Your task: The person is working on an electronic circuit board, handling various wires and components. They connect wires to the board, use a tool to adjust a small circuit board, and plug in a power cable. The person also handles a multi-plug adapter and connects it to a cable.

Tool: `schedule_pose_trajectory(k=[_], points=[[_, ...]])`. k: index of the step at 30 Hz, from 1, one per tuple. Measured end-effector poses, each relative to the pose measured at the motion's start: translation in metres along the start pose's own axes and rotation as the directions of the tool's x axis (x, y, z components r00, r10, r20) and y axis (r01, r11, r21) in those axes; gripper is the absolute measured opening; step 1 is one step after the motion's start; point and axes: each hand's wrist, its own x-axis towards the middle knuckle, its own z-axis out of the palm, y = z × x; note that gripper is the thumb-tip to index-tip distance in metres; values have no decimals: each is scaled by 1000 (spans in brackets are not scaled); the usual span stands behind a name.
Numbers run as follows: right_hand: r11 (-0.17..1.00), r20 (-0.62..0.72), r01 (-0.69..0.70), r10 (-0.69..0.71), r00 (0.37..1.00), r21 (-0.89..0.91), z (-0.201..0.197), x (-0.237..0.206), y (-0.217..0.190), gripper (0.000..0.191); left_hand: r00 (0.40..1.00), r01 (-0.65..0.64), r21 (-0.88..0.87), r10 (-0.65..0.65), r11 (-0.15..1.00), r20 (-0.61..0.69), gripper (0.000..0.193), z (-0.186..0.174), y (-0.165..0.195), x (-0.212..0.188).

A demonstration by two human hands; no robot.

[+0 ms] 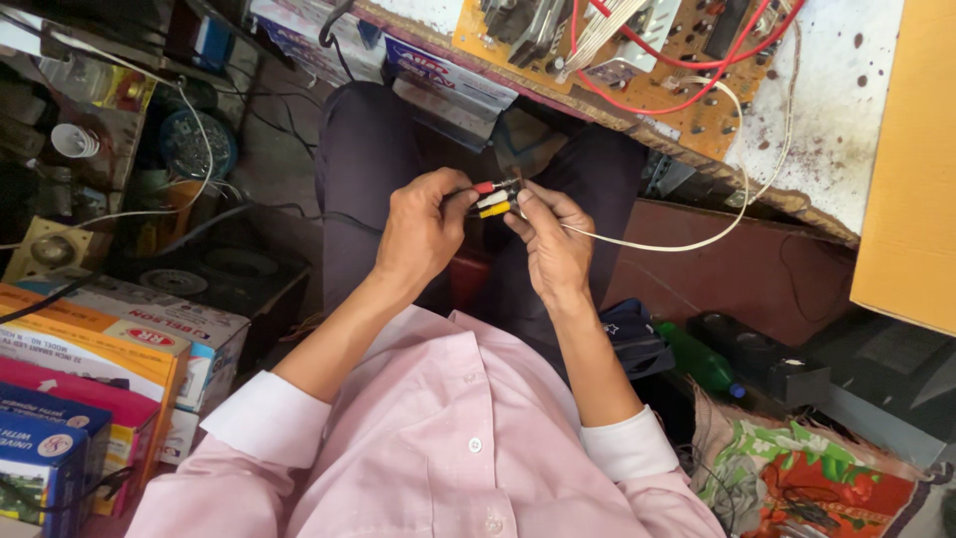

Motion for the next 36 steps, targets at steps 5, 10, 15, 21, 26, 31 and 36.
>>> schedule_pose_trajectory(k=[5,10,15,21,26,31,36], points=[[1000,32,10,-9,999,-24,-4,-1,1,18,994,113,-36,-113,993,16,7,5,0,-2],[1000,88,-5,6,996,-21,-11,0,8,15,967,244,-86,-235,966,95,5,2,-7,1],[999,167,-27,31,985,-26,-26,5,11,10,914,366,-213,-307,906,267,5,2,-15,9],[993,246,3,26,969,-115,-35,-1,7,8,881,434,-257,-348,864,320,10,-1,-11,3],[988,225,-43,77,971,-149,-20,-5,-3,10,895,404,-198,-341,893,287,11,3,-1,7],[986,265,0,45,963,-167,-19,-12,-10,9,918,355,-196,-302,914,256,11,8,7,8],[988,68,-151,150,986,20,-5,1,-11,11,904,404,-170,-363,899,227,14,21,24,25]])
